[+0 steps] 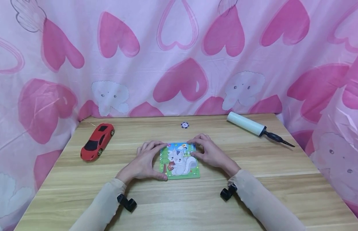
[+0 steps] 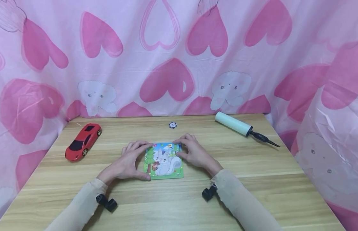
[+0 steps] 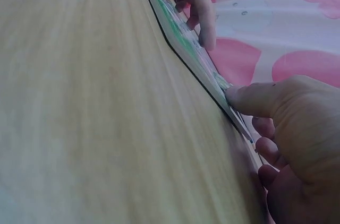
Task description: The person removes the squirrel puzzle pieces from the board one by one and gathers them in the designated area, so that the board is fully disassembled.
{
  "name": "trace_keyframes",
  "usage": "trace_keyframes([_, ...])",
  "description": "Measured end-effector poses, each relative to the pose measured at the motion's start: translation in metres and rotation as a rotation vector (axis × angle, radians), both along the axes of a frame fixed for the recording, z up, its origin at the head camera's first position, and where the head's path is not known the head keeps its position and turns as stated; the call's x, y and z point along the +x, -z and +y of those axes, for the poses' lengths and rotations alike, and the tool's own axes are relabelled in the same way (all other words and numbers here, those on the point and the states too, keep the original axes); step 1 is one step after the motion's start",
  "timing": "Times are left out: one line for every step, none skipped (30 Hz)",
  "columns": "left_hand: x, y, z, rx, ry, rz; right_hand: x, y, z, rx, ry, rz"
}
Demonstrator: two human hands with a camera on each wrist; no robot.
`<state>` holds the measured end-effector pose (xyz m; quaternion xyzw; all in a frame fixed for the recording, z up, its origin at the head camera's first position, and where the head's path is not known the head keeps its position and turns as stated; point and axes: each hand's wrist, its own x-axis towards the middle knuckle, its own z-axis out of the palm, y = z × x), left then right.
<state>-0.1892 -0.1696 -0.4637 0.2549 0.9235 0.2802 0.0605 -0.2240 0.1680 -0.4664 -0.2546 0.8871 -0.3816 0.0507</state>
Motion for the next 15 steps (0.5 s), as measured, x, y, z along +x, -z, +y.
trace_keyframes([0.000,0.000,0.000,0.002,0.001,0.004,0.000,0.000,0.000,-0.002,0.001,-0.001])
trace_keyframes([0.000,0.000,0.000,0.003,0.002,0.007,0.000,0.000,0.000,-0.002,0.002,0.000])
trace_keyframes([0.001,0.000,0.000,0.005,0.003,0.009,0.000,0.000,0.000,-0.005,0.003,0.000])
trace_keyframes([0.001,0.000,0.000,0.005,0.003,0.009,0.000,0.000,0.001,-0.010,0.003,0.003])
trace_keyframes([0.001,0.000,0.000,0.004,0.003,0.009,0.000,0.000,0.002,-0.018,0.003,0.004])
trace_keyframes([0.001,0.000,0.000,0.005,0.002,0.006,0.000,0.000,0.002,-0.027,0.005,0.004])
trace_keyframes([0.001,0.000,0.000,0.003,0.001,0.004,0.000,-0.001,0.003,-0.036,0.006,0.004])
trace_keyframes([0.001,0.000,0.000,0.001,0.000,0.004,0.000,-0.003,0.004,-0.046,0.007,0.001])
trace_keyframes([0.001,0.000,0.000,0.000,0.000,0.002,0.000,-0.004,0.005,-0.057,0.009,-0.003])
trace_keyframes([0.001,-0.001,0.000,-0.002,-0.001,0.002,0.000,-0.006,0.007,-0.063,0.009,0.000])
trace_keyframes([0.001,-0.001,0.000,-0.003,-0.002,0.001,0.000,-0.008,0.008,-0.068,0.013,-0.002])
trace_keyframes([0.000,-0.001,0.001,-0.005,-0.003,0.002,0.000,-0.010,0.009,-0.069,0.019,-0.004])
trace_keyframes([0.000,0.000,0.001,-0.009,-0.004,0.005,0.000,-0.012,0.011,-0.070,0.023,0.000])
trace_keyframes([0.000,0.000,0.001,-0.012,-0.003,0.007,0.000,-0.014,0.013,-0.074,0.032,-0.003])
trace_keyframes([0.000,0.000,0.001,-0.015,-0.003,0.008,0.000,-0.016,0.015,-0.077,0.037,-0.003])
